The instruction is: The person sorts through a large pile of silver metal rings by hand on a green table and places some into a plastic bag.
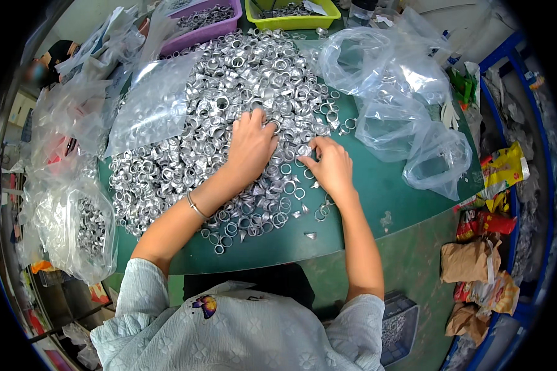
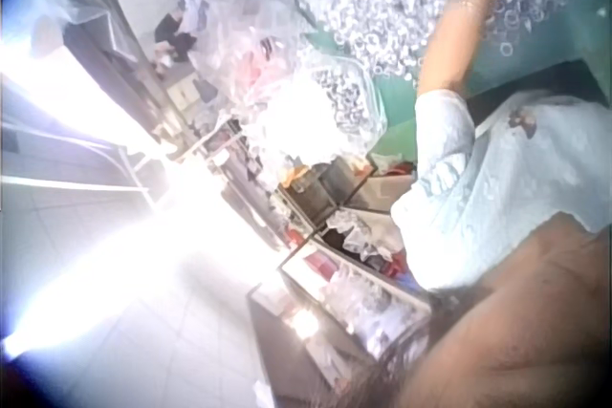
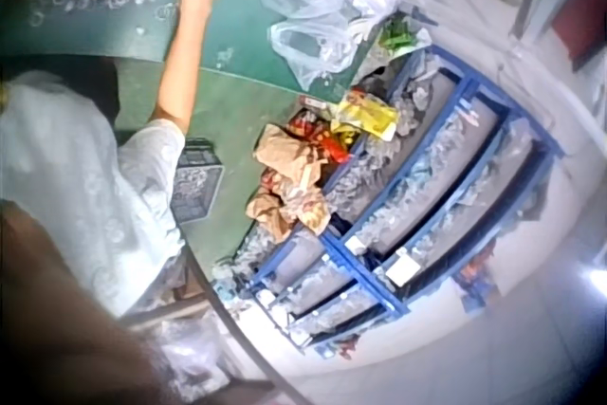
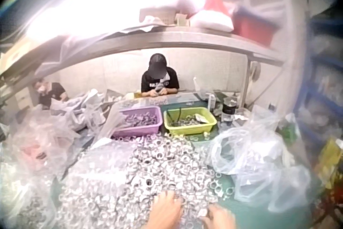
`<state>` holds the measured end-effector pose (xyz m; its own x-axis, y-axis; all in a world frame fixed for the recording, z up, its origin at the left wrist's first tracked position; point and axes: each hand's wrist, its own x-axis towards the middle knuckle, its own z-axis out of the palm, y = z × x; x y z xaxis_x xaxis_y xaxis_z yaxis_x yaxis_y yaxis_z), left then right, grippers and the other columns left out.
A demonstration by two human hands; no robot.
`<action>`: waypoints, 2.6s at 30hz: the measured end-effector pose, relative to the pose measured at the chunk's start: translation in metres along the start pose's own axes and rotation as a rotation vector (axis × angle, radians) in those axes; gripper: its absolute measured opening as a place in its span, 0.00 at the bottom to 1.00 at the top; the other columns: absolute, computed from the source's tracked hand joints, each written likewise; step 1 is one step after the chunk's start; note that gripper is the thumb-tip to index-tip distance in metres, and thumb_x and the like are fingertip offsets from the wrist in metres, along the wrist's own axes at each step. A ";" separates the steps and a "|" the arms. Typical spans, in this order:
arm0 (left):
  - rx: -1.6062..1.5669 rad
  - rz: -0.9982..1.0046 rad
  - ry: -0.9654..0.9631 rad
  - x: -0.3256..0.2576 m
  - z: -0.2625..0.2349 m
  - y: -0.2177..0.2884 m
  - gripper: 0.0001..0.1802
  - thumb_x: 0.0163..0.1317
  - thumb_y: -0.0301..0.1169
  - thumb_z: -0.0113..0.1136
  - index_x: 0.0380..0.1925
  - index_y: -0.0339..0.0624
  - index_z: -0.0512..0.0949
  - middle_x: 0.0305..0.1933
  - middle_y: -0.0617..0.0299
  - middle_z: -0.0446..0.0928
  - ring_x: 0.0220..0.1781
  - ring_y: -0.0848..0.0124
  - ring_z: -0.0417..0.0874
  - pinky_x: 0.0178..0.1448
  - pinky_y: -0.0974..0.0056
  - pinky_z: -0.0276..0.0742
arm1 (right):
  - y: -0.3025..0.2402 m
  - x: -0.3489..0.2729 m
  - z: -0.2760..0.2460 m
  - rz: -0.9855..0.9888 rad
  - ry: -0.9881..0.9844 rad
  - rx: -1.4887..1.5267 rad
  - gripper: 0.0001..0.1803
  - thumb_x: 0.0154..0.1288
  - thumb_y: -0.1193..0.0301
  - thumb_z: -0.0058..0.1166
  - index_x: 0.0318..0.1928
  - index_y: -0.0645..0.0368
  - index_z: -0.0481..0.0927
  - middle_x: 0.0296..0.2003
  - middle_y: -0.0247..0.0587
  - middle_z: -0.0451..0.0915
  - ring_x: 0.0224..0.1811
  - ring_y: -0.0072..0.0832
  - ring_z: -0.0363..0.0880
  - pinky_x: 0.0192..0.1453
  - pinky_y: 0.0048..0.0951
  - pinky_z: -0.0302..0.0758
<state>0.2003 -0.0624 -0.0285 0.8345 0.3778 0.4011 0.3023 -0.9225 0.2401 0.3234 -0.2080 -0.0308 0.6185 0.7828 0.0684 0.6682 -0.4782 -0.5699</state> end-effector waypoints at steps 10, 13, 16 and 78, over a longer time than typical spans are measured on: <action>-0.382 0.008 -0.062 -0.019 -0.029 -0.011 0.08 0.49 0.20 0.63 0.31 0.35 0.76 0.39 0.53 0.69 0.44 0.55 0.71 0.50 0.58 0.68 | 0.031 -0.012 -0.036 0.395 -0.128 1.024 0.12 0.53 0.74 0.64 0.22 0.60 0.72 0.26 0.28 0.70 0.21 0.15 0.60 0.23 0.22 0.56; -0.528 -0.011 -0.153 -0.025 -0.034 -0.017 0.09 0.49 0.20 0.63 0.32 0.35 0.75 0.41 0.53 0.69 0.45 0.54 0.71 0.50 0.58 0.68 | 0.034 0.001 -0.033 0.222 0.135 0.783 0.12 0.52 0.71 0.64 0.25 0.61 0.73 0.21 0.32 0.70 0.18 0.19 0.62 0.22 0.25 0.59; -0.411 -0.008 -0.226 -0.027 -0.042 -0.019 0.13 0.49 0.21 0.64 0.36 0.37 0.74 0.42 0.53 0.70 0.46 0.54 0.71 0.51 0.58 0.68 | 0.024 0.022 -0.019 -0.008 0.403 0.177 0.16 0.47 0.67 0.66 0.36 0.60 0.79 0.17 0.45 0.73 0.18 0.39 0.73 0.26 0.35 0.71; 0.756 -0.925 0.449 -0.344 -0.185 -0.249 0.21 0.58 0.27 0.55 0.53 0.36 0.71 0.53 0.37 0.71 0.59 0.40 0.66 0.65 0.44 0.56 | -0.104 -0.129 0.031 -0.210 -0.302 0.475 0.06 0.58 0.82 0.54 0.38 0.66 0.78 0.32 0.40 0.79 0.34 0.27 0.76 0.41 0.25 0.70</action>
<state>-0.2479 0.0520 -0.0625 -0.0108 0.7578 0.6523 0.9942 -0.0614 0.0878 0.1609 -0.2470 -0.0058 0.3021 0.9530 0.0235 0.4624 -0.1249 -0.8778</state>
